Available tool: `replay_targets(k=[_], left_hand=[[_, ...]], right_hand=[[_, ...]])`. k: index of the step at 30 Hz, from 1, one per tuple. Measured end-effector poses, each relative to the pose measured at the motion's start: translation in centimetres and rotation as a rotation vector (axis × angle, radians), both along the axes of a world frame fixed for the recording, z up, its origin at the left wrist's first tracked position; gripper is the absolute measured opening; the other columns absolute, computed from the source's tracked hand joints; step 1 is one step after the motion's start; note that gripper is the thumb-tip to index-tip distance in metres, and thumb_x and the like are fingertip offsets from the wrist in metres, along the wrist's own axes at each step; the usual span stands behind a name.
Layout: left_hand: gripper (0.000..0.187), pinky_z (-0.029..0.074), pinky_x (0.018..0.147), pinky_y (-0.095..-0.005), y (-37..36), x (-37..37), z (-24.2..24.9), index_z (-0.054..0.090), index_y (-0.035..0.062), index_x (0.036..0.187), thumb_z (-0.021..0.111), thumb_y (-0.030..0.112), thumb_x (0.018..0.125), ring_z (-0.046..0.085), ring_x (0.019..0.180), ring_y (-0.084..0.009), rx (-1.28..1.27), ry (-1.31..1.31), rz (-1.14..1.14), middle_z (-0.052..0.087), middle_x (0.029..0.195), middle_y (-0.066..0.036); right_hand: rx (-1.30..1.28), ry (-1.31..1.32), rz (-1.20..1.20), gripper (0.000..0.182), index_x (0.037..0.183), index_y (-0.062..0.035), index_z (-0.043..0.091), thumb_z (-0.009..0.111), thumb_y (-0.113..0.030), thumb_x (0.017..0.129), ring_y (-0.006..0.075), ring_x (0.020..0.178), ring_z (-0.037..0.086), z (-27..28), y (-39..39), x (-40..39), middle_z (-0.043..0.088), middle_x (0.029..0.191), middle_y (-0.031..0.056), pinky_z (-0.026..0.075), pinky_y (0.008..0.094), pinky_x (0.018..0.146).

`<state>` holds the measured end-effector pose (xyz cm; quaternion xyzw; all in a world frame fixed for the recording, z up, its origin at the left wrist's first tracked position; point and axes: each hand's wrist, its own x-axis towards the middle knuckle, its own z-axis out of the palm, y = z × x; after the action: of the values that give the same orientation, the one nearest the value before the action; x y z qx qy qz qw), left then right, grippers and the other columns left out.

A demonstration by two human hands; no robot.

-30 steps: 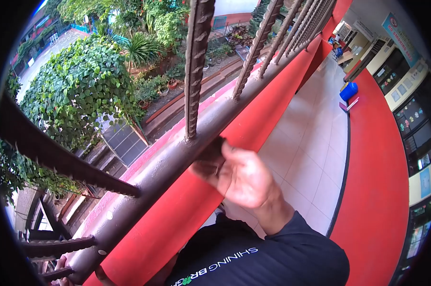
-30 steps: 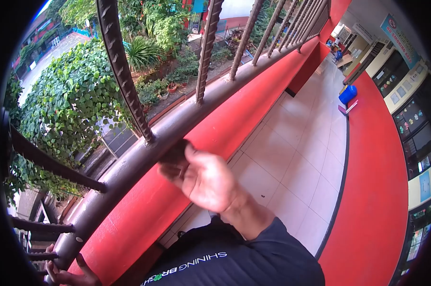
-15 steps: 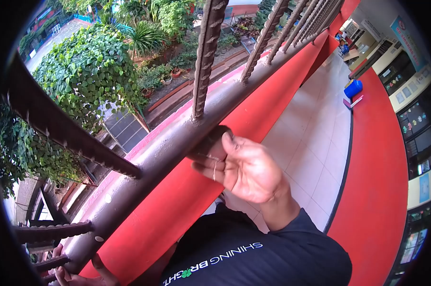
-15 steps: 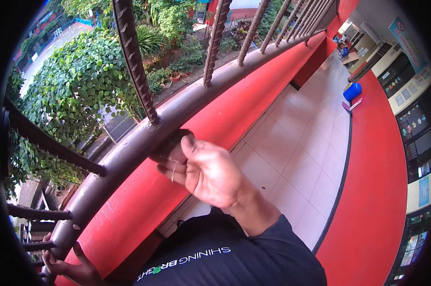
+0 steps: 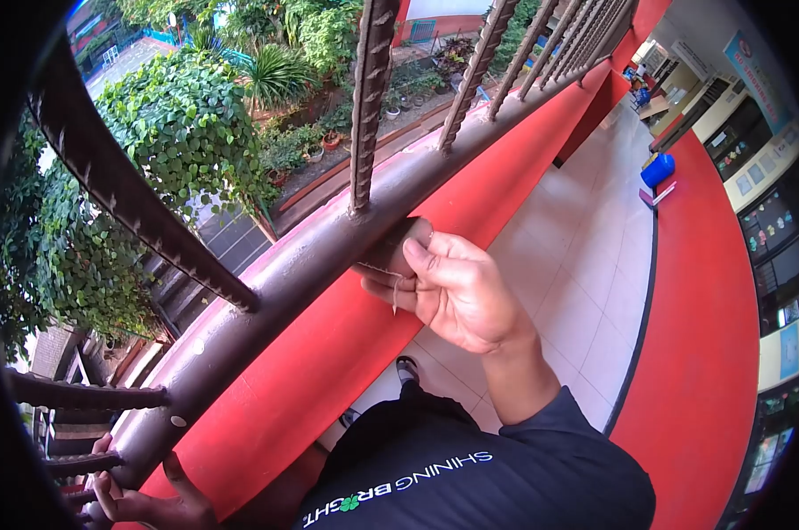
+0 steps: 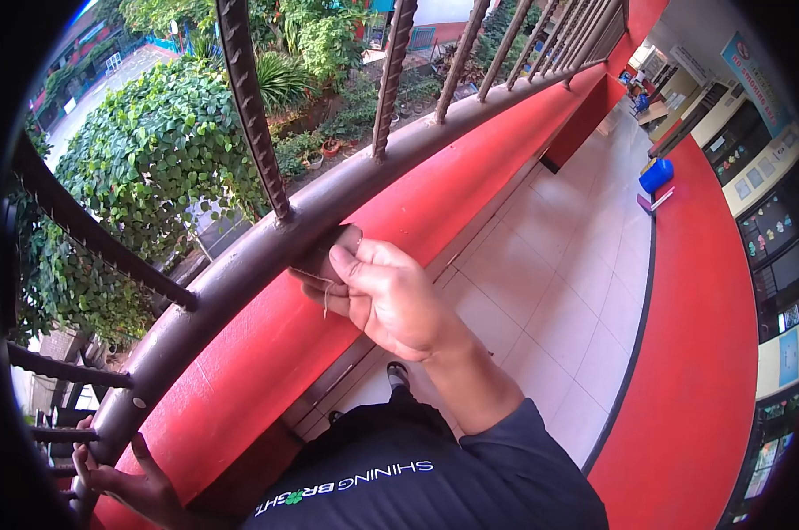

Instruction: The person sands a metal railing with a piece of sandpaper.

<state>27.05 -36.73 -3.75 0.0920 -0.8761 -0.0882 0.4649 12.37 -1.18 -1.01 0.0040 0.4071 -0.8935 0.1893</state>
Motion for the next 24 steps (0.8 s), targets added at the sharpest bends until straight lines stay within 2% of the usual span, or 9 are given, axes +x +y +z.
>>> replay_targets(k=[4,6,8,9,12,16,17,18,24], left_hand=[[0.102,0.048,0.088,-0.0501,-0.5,0.3,0.1,0.036,-0.0071,0.131,0.092,0.058,0.074,0.053,0.102,-0.0360,-0.105,-0.029,0.021,0.042,0.118,-0.019],[0.102,0.045,0.097,-0.0528,0.5,0.1,-0.1,0.038,-0.0067,0.131,0.091,0.059,0.074,0.052,0.110,-0.0361,0.104,0.037,-0.005,0.042,0.118,-0.019],[0.074,0.032,0.121,-0.0567,-0.1,0.8,-0.7,0.027,0.0005,0.148,0.075,0.004,0.092,0.051,0.136,-0.0443,-0.004,-0.066,0.002,0.049,0.143,-0.032],[0.074,0.032,0.121,-0.0567,-0.2,0.9,-0.9,0.027,0.0005,0.148,0.075,0.004,0.092,0.051,0.136,-0.0443,-0.006,-0.076,0.008,0.049,0.143,-0.032],[0.074,0.029,0.121,-0.0554,-0.4,0.8,-0.9,0.027,-0.0009,0.149,0.072,0.001,0.091,0.049,0.138,-0.0439,0.022,-0.020,-0.035,0.051,0.142,-0.032],[0.073,0.030,0.120,-0.0539,-0.8,0.6,-1.3,0.029,-0.0028,0.148,0.075,0.006,0.092,0.050,0.137,-0.0436,0.050,-0.023,-0.031,0.048,0.143,-0.031],[0.073,0.030,0.120,-0.0537,-1.2,0.8,-1.5,0.030,-0.0031,0.148,0.076,0.007,0.092,0.050,0.136,-0.0435,0.085,0.001,-0.106,0.047,0.143,-0.030],[0.077,0.033,0.119,-0.0537,-1.7,0.9,-1.6,0.030,-0.0031,0.149,0.079,0.012,0.092,0.049,0.136,-0.0434,0.041,-0.007,-0.150,0.045,0.143,-0.030],[0.084,0.039,0.117,-0.0542,-0.9,0.9,-1.3,0.033,-0.0034,0.149,0.085,0.020,0.087,0.050,0.135,-0.0435,-0.013,-0.006,-0.037,0.046,0.143,-0.027]], right_hand=[[-0.076,0.327,-0.404,0.024,0.127,-0.0008,0.059,0.046,-0.013,0.111,0.0262,0.121,0.068,-3.7,4.9,-5.2,0.071,0.124,0.0135,0.054,0.0423,0.109],[0.022,0.121,-0.156,0.027,0.129,0.0020,0.058,0.046,-0.013,0.111,0.0282,0.125,0.066,-1.9,1.2,-1.5,0.069,0.127,0.0178,0.051,0.0431,0.113],[0.005,0.003,0.128,0.033,0.137,0.0044,0.054,0.046,-0.015,0.112,0.0313,0.131,0.063,-0.9,-2.2,2.0,0.066,0.134,0.0219,0.049,0.0447,0.115],[-0.082,0.028,0.117,0.039,0.143,0.0062,0.051,0.046,-0.017,0.112,0.0334,0.136,0.059,-1.1,-1.3,1.5,0.063,0.140,0.0238,0.048,0.0469,0.116],[0.072,0.294,-0.378,0.030,0.131,0.0038,0.057,0.045,-0.016,0.112,0.0277,0.123,0.066,-2.3,0.9,-1.7,0.068,0.131,0.0171,0.050,0.0432,0.112],[0.340,0.225,0.318,0.023,0.121,-0.0001,0.060,0.047,-0.016,0.113,0.0141,0.113,0.062,-1.6,-4.9,3.2,0.066,0.116,0.0036,0.046,0.0331,0.107],[0.289,0.381,0.248,0.023,0.119,-0.0013,0.062,0.046,-0.017,0.113,0.0059,0.084,0.045,-1.5,-5.5,3.8,0.054,0.095,-0.0043,0.042,0.0272,0.079],[0.285,0.305,0.267,0.026,0.123,0.0008,0.062,0.046,-0.017,0.113,0.0062,0.087,0.055,-0.5,-3.8,3.0,0.063,0.103,-0.0009,0.046,0.0261,0.084],[0.548,0.400,-0.883,0.032,0.130,0.0066,0.062,0.048,-0.016,0.112,0.0155,0.107,0.070,-1.5,0.7,1.2,0.073,0.119,0.0112,0.056,0.0333,0.092]])
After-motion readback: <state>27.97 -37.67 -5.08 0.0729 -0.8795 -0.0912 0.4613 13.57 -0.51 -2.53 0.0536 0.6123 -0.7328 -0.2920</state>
